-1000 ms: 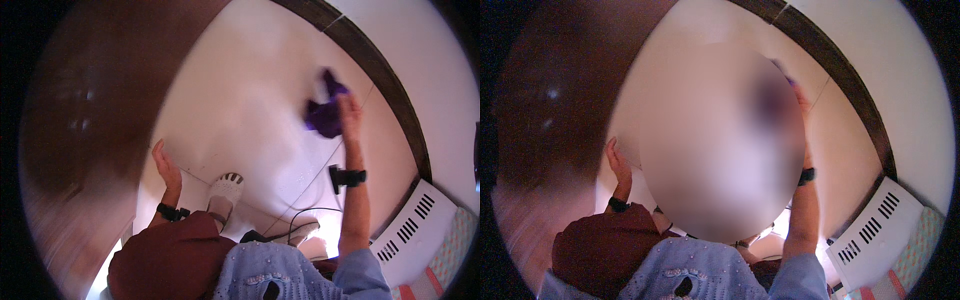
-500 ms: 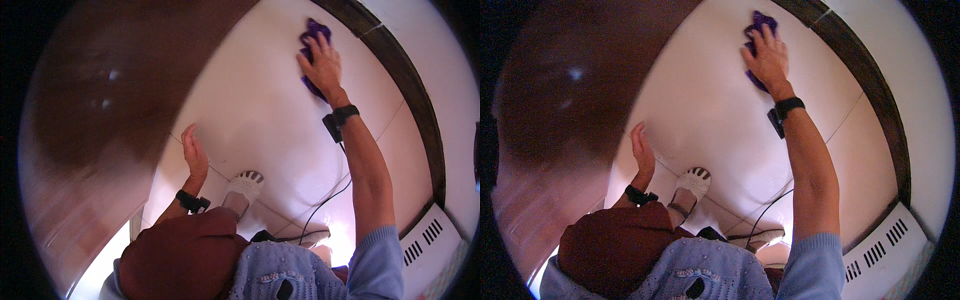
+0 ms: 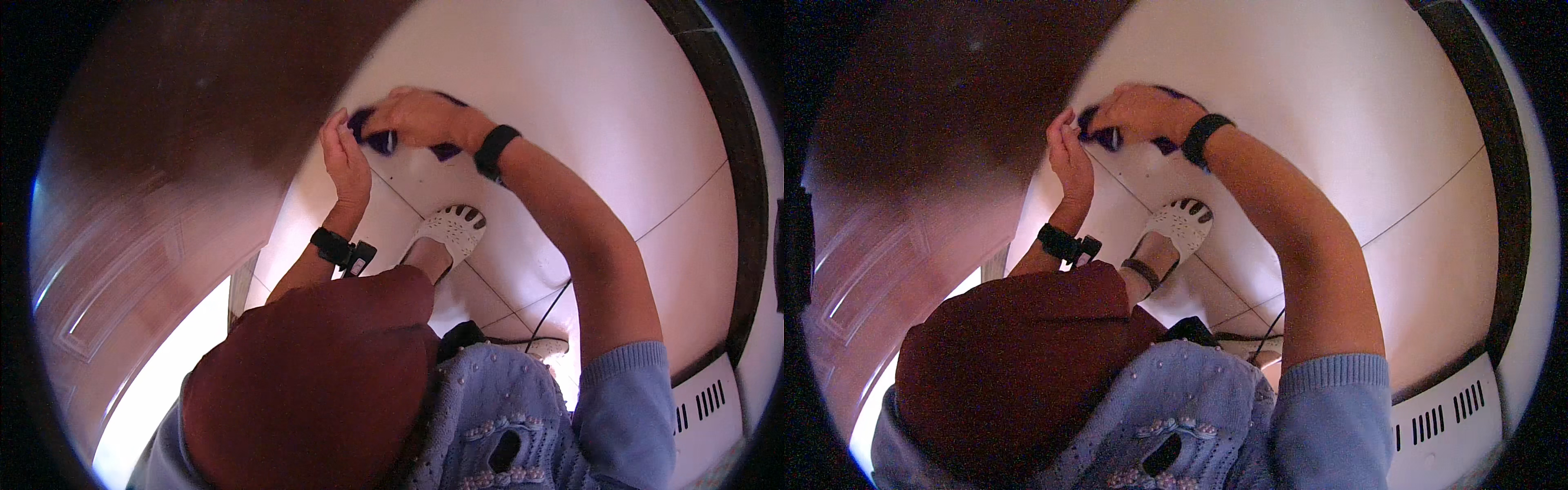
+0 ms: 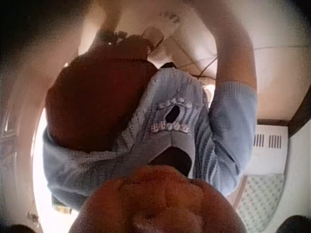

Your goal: The person rinses a cloth in a basin of soapy water and wipes the tiled floor edges, baseboards, and the bottom of a door.

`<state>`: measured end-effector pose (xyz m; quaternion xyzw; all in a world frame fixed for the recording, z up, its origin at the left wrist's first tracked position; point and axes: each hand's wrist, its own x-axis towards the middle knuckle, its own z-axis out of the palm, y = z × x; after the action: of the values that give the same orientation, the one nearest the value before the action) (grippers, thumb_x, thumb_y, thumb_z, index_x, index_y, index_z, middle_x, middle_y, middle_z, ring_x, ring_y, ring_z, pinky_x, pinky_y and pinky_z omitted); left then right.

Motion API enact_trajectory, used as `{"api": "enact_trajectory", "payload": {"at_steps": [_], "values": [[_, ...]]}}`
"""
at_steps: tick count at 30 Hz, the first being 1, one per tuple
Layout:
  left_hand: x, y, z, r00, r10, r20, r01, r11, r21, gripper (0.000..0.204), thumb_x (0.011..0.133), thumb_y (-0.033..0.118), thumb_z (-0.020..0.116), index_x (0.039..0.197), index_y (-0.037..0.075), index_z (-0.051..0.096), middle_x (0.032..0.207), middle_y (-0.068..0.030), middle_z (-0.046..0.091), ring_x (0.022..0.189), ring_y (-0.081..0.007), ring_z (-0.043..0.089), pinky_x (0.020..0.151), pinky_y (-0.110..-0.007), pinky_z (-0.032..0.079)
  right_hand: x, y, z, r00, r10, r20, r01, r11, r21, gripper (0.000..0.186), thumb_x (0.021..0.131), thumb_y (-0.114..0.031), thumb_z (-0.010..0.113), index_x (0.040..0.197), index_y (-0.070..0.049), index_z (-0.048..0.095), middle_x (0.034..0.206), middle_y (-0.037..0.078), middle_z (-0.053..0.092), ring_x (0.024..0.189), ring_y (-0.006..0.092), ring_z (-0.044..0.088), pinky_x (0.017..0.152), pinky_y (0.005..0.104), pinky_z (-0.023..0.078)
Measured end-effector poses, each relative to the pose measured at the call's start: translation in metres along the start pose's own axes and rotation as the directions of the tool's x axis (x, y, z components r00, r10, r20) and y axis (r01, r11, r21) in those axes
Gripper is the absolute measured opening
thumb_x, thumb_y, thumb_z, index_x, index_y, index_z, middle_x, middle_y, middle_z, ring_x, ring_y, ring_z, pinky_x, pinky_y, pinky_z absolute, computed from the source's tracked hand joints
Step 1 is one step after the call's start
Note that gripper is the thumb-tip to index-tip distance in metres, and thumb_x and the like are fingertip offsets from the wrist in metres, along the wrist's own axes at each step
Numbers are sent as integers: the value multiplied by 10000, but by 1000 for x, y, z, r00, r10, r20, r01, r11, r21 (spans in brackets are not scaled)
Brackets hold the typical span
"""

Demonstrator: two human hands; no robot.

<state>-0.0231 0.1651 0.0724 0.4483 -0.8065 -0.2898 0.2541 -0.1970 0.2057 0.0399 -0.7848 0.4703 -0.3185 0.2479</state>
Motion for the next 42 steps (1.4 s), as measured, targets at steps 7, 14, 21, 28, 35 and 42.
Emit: {"api": "enact_trajectory", "payload": {"at_steps": [7, 14, 21, 28, 35, 42], "values": [[-12, -4, -1, 996, -76, -53, 73, 995, -64, 304, 966, 182, 322, 1149, -2, 480, 1148, -150, 533, 1073, -233, 516, 892, -344, 436, -21, -31, 33, 953, -236, 189, 197, 959, 202, 212, 610, -108, 551, 735, -230, 672, 832, -21, 648, 905, 186, 564, 892, 394, 335], [-10, 0, 2, 997, -71, -41, 65, 989, -133, 312, 964, 199, 346, 1154, -8, 484, 1157, -148, 537, 1091, -239, 519, 880, -345, 448, -100, -20, -41, 1000, -7, 19, 3, 981, 196, 241, 575, -2, 518, 729, -138, 644, 900, 39, 633, 960, 194, 549, 964, 378, 307], [-1, 33, 8, 998, 64, 1, -62, 981, -184, 296, 959, 153, 333, 1132, -11, 509, 1139, -142, 550, 1070, -220, 531, 873, -336, 447, -184, -58, -78, 977, 182, -115, -183, 983, 1, 284, 592, 7, 563, 820, -149, 628, 964, 27, 626, 1008, 209, 546, 918, 370, 369], [-3, 63, 17, 987, 103, 127, -69, 967, -247, 295, 964, 171, 345, 1138, -7, 503, 1123, -117, 549, 1022, -192, 526, 878, -303, 422, -256, -172, -20, 933, 356, -58, -361, 927, -104, 457, 603, -90, 691, 1044, -167, 595, 1161, -29, 564, 1181, 234, 434, 944, 401, 368], [-4, 70, 19, 950, 262, 170, -209, 937, -278, 305, 962, 195, 355, 1130, -3, 515, 1132, -114, 552, 1024, -192, 532, 873, -323, 435, -272, -218, 15, 752, 553, -358, -593, 805, -2, 464, 640, 29, 633, 1078, -118, 580, 1181, 34, 551, 1074, 248, 510, 899, 379, 388], [-4, 51, 17, 966, 177, 189, -114, 946, -304, 303, 968, 191, 345, 1126, -5, 515, 1133, -115, 551, 1059, -201, 527, 875, -322, 438, -190, -166, -17, 549, 507, -665, -553, 817, 166, 387, 731, 20, 564, 1100, -97, 561, 1200, 76, 529, 1070, 293, 485, 891, 412, 384]]}}
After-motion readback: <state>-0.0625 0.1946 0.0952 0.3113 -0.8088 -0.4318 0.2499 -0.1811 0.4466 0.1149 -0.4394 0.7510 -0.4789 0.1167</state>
